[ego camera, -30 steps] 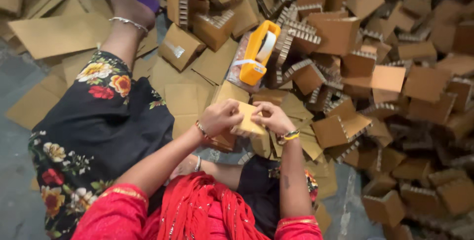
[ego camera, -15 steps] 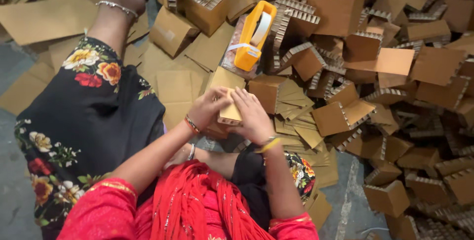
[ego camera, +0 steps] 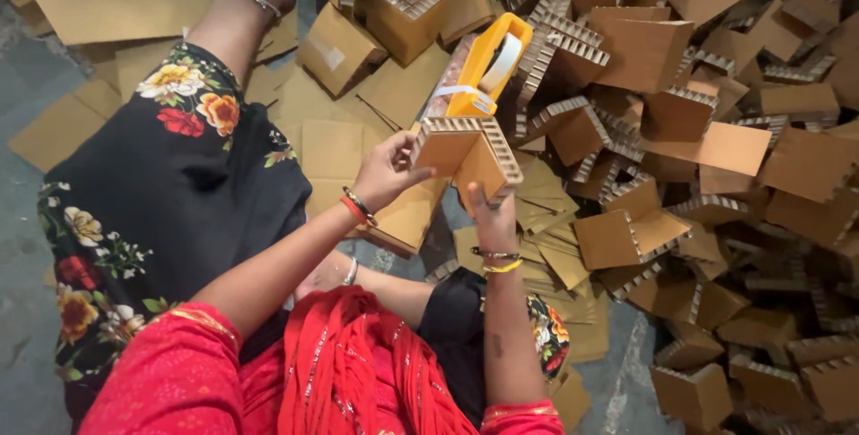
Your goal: The person sits on the floor surrounded by cardboard pieces and assembles small boxes by folding the flaps and securing them with a tape dispenser. They repeatedly pick up flat cardboard pieces, fold them into box shapes, apply tape to the seams, and place the finished boxes aside.
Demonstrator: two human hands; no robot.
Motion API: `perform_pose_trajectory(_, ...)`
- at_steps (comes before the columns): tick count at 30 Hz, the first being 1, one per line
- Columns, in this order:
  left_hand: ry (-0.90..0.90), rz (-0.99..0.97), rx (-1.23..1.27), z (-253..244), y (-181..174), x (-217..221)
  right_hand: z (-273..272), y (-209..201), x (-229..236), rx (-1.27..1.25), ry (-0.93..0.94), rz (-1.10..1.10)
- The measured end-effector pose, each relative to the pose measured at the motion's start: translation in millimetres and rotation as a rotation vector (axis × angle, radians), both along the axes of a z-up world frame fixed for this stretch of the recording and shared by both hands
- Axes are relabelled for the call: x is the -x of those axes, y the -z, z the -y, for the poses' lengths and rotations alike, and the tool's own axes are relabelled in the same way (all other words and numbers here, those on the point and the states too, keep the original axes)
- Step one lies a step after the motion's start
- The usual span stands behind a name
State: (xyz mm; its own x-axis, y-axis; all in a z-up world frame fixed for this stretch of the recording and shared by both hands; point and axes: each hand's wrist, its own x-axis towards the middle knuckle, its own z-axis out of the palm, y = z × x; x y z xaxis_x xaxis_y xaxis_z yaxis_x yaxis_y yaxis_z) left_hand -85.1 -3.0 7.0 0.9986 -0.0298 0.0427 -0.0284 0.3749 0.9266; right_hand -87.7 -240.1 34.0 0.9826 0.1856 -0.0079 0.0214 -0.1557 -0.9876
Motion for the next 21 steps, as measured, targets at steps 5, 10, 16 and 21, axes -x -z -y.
perform_pose_trajectory(5,-0.303,0.197,-0.512,-32.9,-65.2,4.2,2.9,0.4,-28.9,-0.566,-0.038,0.019)
perform_pose_trajectory(10,-0.244,0.375,-0.870,-22.8,-55.8,-5.4,6.3,40.9,-137.8,-0.374,0.280,-0.091)
perform_pose_trajectory(16,-0.073,0.306,-0.974,-6.9,-9.7,-21.8,-26.9,35.1,-169.5,0.209,0.402,0.198)
perform_pose_trajectory(21,-0.134,0.263,-0.975,4.1,2.8,-29.6,-48.7,-1.8,-96.1,0.113,0.566,0.107)
